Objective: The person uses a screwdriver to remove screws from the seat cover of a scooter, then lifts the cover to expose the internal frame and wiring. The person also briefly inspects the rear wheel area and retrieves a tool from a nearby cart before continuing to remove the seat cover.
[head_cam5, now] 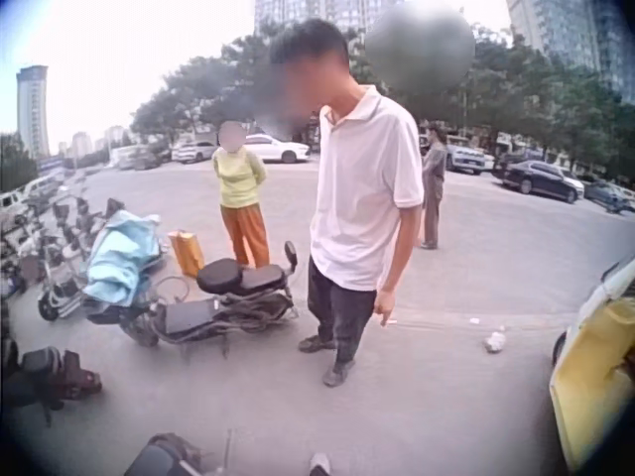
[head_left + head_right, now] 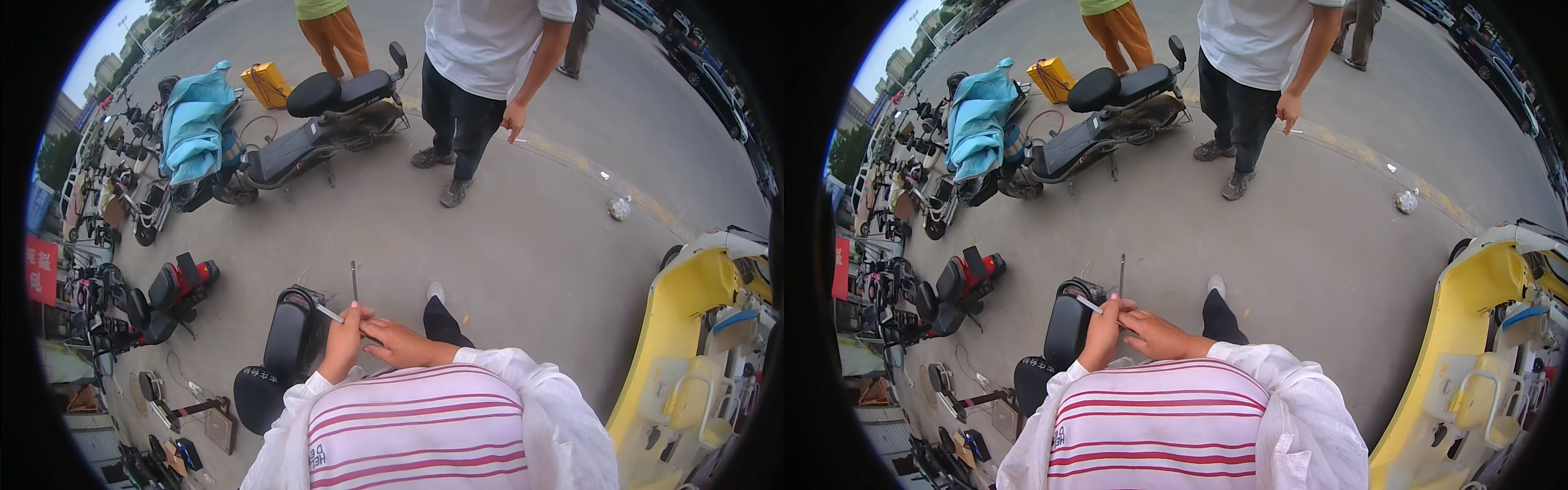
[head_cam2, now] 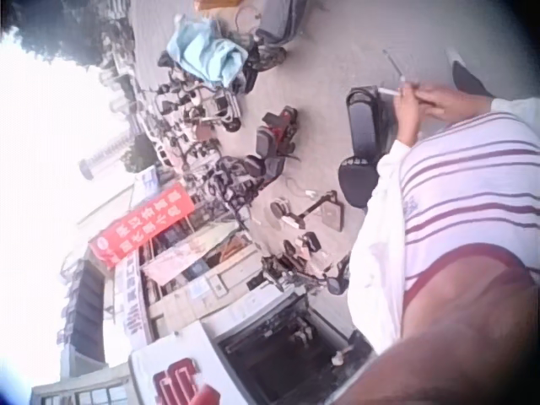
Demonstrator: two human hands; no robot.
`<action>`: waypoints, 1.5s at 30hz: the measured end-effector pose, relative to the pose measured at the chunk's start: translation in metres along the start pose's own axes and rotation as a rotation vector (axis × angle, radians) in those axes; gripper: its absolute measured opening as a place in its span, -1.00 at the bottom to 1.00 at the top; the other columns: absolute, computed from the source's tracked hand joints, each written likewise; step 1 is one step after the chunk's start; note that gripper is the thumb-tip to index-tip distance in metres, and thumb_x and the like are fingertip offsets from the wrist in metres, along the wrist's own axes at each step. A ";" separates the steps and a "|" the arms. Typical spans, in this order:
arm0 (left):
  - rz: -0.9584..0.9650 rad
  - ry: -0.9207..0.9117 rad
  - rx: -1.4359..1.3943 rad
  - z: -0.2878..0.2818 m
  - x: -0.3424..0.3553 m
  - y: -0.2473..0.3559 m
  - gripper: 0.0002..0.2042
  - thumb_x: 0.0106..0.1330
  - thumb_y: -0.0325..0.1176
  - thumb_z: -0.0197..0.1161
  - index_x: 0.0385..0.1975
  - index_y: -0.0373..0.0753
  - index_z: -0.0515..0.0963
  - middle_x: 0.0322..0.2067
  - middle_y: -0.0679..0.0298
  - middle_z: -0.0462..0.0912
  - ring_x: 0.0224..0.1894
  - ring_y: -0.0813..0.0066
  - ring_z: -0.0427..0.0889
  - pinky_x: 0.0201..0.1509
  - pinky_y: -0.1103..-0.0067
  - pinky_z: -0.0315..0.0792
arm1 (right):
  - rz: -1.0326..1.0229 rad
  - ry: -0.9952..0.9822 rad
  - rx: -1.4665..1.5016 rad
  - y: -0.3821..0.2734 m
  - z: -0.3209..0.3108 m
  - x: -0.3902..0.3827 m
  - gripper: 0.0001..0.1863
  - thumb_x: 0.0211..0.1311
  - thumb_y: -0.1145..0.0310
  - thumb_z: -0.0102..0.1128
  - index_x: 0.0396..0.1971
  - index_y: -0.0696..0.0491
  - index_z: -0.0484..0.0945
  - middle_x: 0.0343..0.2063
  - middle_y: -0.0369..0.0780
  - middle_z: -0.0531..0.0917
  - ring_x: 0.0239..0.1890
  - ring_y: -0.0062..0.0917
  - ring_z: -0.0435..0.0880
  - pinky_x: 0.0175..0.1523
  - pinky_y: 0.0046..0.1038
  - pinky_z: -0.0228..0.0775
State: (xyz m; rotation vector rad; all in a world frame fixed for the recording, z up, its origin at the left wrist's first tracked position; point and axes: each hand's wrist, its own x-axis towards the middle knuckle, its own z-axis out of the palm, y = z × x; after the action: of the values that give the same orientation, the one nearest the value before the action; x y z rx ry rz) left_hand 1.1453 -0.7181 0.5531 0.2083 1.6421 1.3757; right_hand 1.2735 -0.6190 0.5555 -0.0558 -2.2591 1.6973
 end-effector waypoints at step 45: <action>0.160 1.107 1.171 -0.584 0.924 0.168 -0.82 0.23 -0.30 0.29 -0.55 -0.23 0.53 -0.65 0.13 0.50 -0.61 0.13 0.51 -0.53 0.38 0.37 | 1.056 -0.298 1.663 0.783 0.201 1.020 -0.77 0.45 0.29 -0.06 -0.32 0.13 0.45 -0.33 -0.14 0.62 -0.41 -0.53 0.57 -0.28 -0.48 0.50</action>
State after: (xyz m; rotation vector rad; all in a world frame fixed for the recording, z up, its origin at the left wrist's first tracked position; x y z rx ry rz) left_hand 0.1522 -0.4543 0.1444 0.2568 3.2900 0.3752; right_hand 0.1279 -0.3528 -0.0030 -0.6760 -0.0929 3.6121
